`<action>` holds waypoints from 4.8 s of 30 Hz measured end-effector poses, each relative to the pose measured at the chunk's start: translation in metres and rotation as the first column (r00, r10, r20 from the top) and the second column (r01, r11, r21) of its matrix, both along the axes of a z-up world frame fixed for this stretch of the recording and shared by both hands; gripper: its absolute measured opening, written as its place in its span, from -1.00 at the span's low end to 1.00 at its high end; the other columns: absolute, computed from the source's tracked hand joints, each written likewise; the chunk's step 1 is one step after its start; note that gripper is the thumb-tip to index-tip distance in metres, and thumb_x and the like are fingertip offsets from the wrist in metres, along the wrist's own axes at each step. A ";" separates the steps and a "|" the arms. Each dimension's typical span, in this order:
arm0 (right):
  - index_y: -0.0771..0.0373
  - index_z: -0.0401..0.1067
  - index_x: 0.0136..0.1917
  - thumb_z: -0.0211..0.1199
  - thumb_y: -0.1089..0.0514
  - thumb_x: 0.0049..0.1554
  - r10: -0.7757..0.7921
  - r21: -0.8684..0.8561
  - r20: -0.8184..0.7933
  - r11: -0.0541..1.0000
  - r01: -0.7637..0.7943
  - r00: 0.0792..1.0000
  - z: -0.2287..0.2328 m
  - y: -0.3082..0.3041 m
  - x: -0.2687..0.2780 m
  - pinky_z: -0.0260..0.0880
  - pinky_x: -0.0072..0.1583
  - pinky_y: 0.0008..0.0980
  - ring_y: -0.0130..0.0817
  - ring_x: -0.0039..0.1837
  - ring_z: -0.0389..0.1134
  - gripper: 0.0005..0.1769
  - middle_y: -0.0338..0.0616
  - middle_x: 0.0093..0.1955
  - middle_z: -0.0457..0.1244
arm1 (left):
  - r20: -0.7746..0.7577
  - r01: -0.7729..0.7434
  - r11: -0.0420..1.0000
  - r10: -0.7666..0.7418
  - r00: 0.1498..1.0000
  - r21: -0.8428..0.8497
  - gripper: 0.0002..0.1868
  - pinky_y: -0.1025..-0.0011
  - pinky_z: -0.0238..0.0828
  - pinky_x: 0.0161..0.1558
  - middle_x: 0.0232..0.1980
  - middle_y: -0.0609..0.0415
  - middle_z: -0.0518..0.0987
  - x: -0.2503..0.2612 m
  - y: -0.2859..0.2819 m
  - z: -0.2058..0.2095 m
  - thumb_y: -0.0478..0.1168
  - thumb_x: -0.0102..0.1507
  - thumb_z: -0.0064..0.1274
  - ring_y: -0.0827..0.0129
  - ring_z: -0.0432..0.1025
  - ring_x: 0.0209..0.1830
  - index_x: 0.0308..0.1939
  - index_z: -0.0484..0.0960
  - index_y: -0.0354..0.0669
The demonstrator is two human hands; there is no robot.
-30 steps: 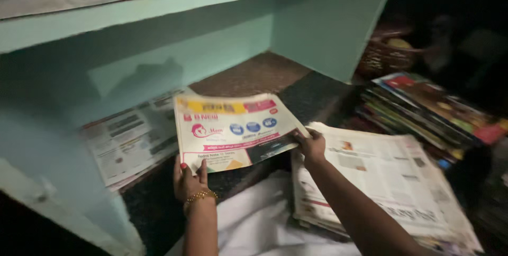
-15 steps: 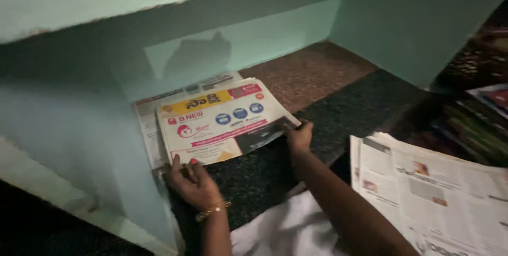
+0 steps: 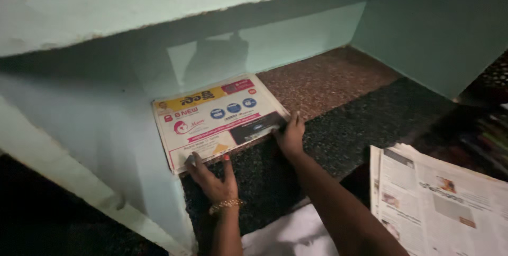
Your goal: The person sits on the floor and sorts through a stack of newspapers, separating them into smaller piles. They also wipe a section of the floor with a cloth.
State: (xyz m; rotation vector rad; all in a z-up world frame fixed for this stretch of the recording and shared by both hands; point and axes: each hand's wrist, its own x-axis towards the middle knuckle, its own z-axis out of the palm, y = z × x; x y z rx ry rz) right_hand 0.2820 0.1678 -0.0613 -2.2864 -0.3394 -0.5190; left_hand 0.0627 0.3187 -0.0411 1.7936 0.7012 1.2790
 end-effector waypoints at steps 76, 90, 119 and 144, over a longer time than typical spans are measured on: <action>0.45 0.52 0.17 0.48 0.06 -0.03 -0.412 0.129 -0.477 0.841 0.526 0.776 0.062 -0.562 -0.228 0.54 0.08 -0.15 -0.07 -0.01 0.53 -0.43 0.21 0.02 0.46 | 0.310 0.687 0.335 -0.707 0.636 -0.645 -0.50 0.27 0.45 -0.30 -0.06 -0.09 0.62 -0.038 -0.296 -0.010 -0.18 0.03 0.41 0.22 0.49 -0.24 0.01 0.62 -0.18; 0.52 0.41 0.32 0.44 0.24 -0.07 0.484 0.437 -0.617 0.866 -0.242 0.620 0.157 -0.469 -0.247 0.46 0.26 -0.27 -0.22 0.20 0.48 -0.30 0.03 0.21 0.42 | 0.040 0.454 0.226 -0.862 0.506 -0.862 -0.57 -0.10 0.65 -0.35 -0.15 -0.21 0.68 -0.017 -0.145 0.014 -0.51 0.04 0.20 0.00 0.63 -0.28 0.00 0.64 -0.30; 0.03 0.32 0.47 0.29 -0.19 0.11 0.176 -0.390 -0.570 0.802 -0.453 0.803 0.113 0.007 -0.064 0.31 0.41 -0.03 0.02 0.50 0.18 -0.29 0.09 0.53 0.09 | -0.737 -0.205 0.959 0.282 0.614 0.197 -0.39 0.07 0.27 0.18 0.39 -0.19 0.39 0.038 0.070 0.073 0.03 0.40 -0.10 -0.02 0.33 0.28 0.47 0.33 -0.17; 0.20 0.21 0.47 0.62 -0.42 -0.30 -0.650 -0.670 -0.276 0.658 0.343 0.708 0.068 -0.624 -0.250 0.36 0.28 0.03 0.14 0.29 0.33 0.26 0.20 0.31 0.25 | -0.835 0.752 0.658 -0.436 0.336 -0.041 -0.31 0.04 0.25 0.36 0.38 0.06 0.40 -0.052 -0.299 0.140 0.38 0.05 0.26 0.05 0.25 0.42 0.08 0.65 0.07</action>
